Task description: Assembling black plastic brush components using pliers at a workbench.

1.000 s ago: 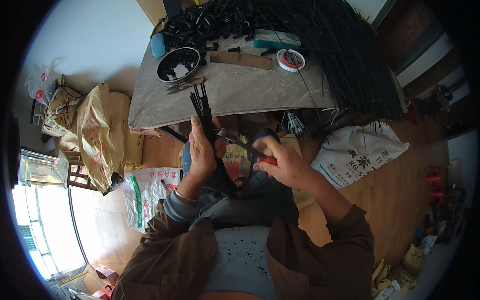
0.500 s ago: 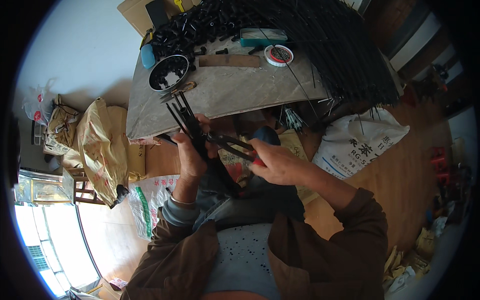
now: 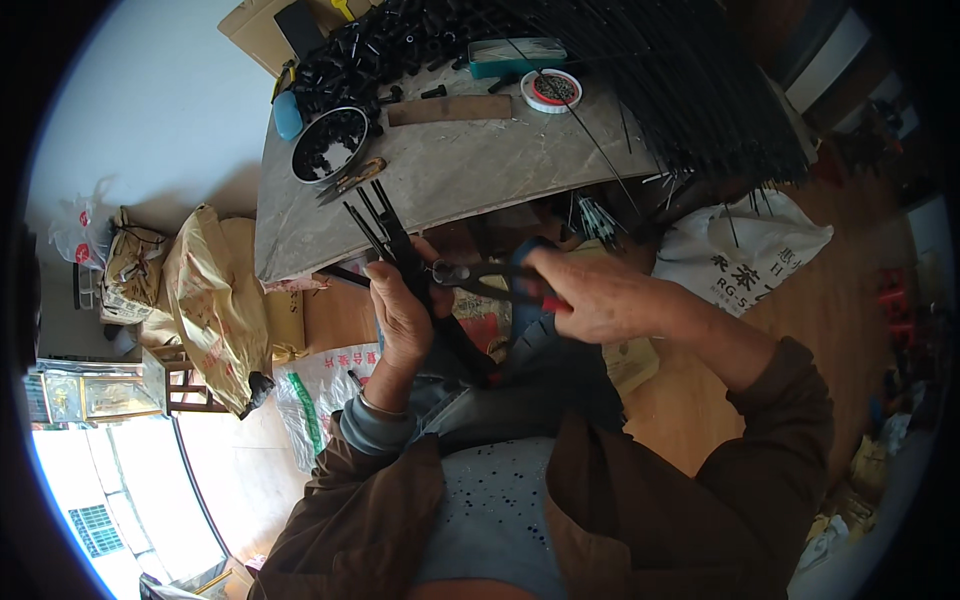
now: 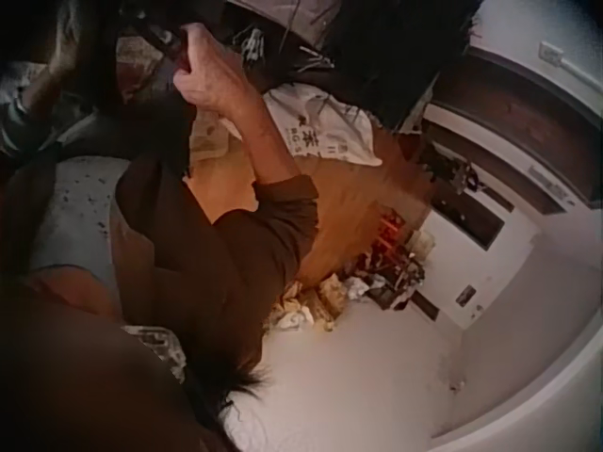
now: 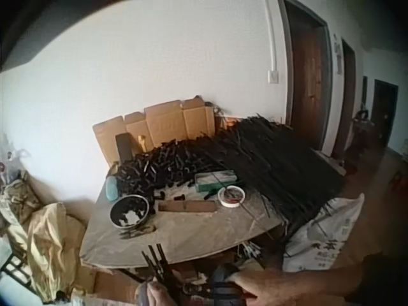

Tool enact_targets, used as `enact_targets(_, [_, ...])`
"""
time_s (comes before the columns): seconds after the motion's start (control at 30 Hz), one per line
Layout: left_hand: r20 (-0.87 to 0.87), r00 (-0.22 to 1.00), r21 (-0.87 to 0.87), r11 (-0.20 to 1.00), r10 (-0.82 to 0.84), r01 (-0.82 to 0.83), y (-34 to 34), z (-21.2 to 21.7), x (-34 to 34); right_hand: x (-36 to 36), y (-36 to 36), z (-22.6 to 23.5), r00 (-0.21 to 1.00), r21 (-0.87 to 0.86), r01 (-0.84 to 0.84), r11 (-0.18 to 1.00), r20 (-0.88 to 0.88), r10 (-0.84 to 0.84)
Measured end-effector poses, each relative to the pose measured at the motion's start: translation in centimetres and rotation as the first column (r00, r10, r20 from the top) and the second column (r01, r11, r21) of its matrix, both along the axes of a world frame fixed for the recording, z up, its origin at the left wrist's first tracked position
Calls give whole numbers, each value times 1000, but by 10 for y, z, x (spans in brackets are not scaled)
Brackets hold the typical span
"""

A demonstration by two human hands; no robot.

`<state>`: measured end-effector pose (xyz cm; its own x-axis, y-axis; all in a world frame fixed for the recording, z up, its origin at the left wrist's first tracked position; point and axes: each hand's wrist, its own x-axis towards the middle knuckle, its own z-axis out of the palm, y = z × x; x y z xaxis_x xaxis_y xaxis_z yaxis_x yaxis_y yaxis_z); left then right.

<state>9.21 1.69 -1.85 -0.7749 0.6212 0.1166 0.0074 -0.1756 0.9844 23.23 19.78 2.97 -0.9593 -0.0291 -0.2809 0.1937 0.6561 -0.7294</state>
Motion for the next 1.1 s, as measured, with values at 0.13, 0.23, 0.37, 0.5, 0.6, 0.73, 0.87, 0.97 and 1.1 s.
enact_targets(0.13, [174, 985, 14, 1000, 17, -20, -2, 4, -7, 7, -3, -11, 950, -49, 55, 997, -306, -67])
enact_targets(0.23, [239, 971, 27, 999, -28, 22, -4, 5, -10, 22, -18, -19, 980, -624, 183, 760, 177, -91])
enact_targets(0.37, [265, 964, 84, 996, -34, 12, 5, 1, -6, 28, -15, -28, 907, -915, 360, 180, 389, 163])
enact_targets(0.5, [112, 992, 107, 993, -60, 48, 0, -4, -4, 3, -4, 5, 911, -398, 217, 892, 410, -39])
enact_targets(0.6, [144, 989, 30, 999, -42, 38, 1, 0, 0, -3, 7, -17, 800, 134, 18, 991, -596, 66])
enact_targets(0.73, [112, 981, 87, 985, -156, 146, -2, -4, -13, 8, -7, -16, 937, -786, 311, 535, 348, -33])
enact_targets(0.87, [-26, 988, 105, 983, -149, 151, 2, -4, -8, 16, -3, -46, 912, -955, 244, 167, 285, 295])
enact_targets(0.97, [35, 990, 79, 988, -133, 130, -5, -8, -14, -6, 2, 1, 888, -557, 177, 811, 445, 112])
enact_targets(1.1, [112, 986, 108, 988, -123, 111, 1, -7, -13, 2, -1, -18, 901, 45, 60, 997, -432, -35])
